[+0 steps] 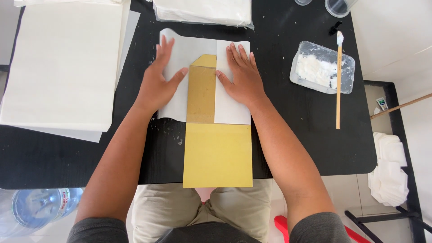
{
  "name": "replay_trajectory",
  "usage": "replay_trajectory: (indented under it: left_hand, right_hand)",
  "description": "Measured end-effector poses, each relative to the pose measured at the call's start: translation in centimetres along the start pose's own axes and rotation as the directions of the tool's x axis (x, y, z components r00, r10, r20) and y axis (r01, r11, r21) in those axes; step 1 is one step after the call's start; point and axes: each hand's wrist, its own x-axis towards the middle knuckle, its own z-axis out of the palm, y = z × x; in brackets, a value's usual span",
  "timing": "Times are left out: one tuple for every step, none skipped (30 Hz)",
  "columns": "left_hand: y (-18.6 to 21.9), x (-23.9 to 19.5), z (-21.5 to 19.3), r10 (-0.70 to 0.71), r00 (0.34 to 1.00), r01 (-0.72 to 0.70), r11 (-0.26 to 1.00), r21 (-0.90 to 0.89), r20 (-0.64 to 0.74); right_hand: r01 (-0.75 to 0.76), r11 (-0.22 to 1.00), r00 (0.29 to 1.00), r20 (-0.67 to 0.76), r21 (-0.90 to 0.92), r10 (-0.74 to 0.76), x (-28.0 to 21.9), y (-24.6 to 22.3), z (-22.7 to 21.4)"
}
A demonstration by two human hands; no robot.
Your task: The person places a white sheet of paper over a yellow cardboard template and folds the paper edges around it. Then, using a brush, the person applies white glue from a container onto the folded paper edges.
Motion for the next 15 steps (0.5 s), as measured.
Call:
replay_trajectory:
  left_hand:
    - [-0.5,0.1,0.0,-0.002,1.000,0.002,1.000,-0.001,-0.001]
    - [-0.9,0.1,-0.1,0.006,0.995,-0.009,1.000,-0.029,-0.099]
    - [-1.3,0.3,0.0,0.014,0.980,-0.026,0.998,-0.059,-0.196]
    - [-1.2,0.3,0.0,0.014,0.980,-0.027,0.998,-0.062,-0.198]
    - [-1.0,0.2,-0.1,-0.118,0.961,0.049,0.963,-0.265,-0.250]
    - [-0.9,0.2,-0.1,-0.256,0.928,0.109,0.881,-0.459,-0.271]
    - [0.1,-0.1,-0.6,-0.256,0.928,0.109,0.881,-0.460,-0.270]
    - [1.0,-0.3,-1.1,-0.344,0.914,0.244,0.889,-0.389,-0.214]
    - [2.1,-0.5,-1.6,-0.432,0.887,0.370,0.877,-0.306,-0.166]
    - [1.7,-0.5,-1.7,-0.429,0.888,0.368,0.878,-0.305,-0.164]
    - [1.4,-0.5,-1.8,-0.409,0.903,0.395,0.911,-0.120,-0.131]
    - [1.0,-0.5,-1.9,-0.394,0.914,0.401,0.914,0.070,-0.094]
    - [0.8,-0.6,-1.9,-0.396,0.913,0.404,0.912,0.074,-0.096]
    - [0.6,-0.7,-2.0,-0.378,0.921,0.387,0.913,0.130,-0.091]
    - [0.4,-0.7,-2.0,-0.358,0.930,0.368,0.912,0.180,-0.085]
  right_hand:
    - [0.002,1.000,1.000,0.002,0.000,-0.002,0.0,0.0,0.0]
    - [0.003,1.000,1.000,0.000,-0.002,-0.003,0.0,-0.1,0.1]
    - [0.003,1.000,1.000,-0.004,-0.007,-0.003,0.0,0.0,0.0]
    - [0.004,1.000,1.000,-0.003,-0.011,-0.004,0.0,0.1,0.0]
    - [0.001,1.000,1.000,0.001,-0.005,-0.001,0.0,0.1,0.0]
    - [-0.002,1.000,1.000,0.006,0.001,0.002,0.0,0.1,0.1]
    - [-0.003,1.000,1.000,0.006,0.000,0.003,-0.1,0.0,0.0]
    - [-0.004,1.000,1.000,0.006,0.001,0.004,-0.1,0.0,0.0]
    - [-0.005,1.000,1.000,0.003,0.003,0.005,-0.1,-0.1,-0.2]
    - [-0.007,1.000,1.000,0.001,0.002,0.007,-0.1,-0.1,-0.2]
    - [-0.006,1.000,1.000,0.004,0.004,0.006,-0.1,-0.1,-0.2]
    - [-0.005,1.000,1.000,0.007,0.007,0.005,-0.1,-0.1,-0.2]
    - [-0.003,1.000,1.000,0.008,0.012,0.003,-0.2,0.0,0.0]
    - [0.000,1.000,1.000,0.000,0.014,0.000,-0.2,0.0,0.1]
    - [0.004,1.000,1.000,-0.008,0.012,-0.004,-0.2,0.3,0.1]
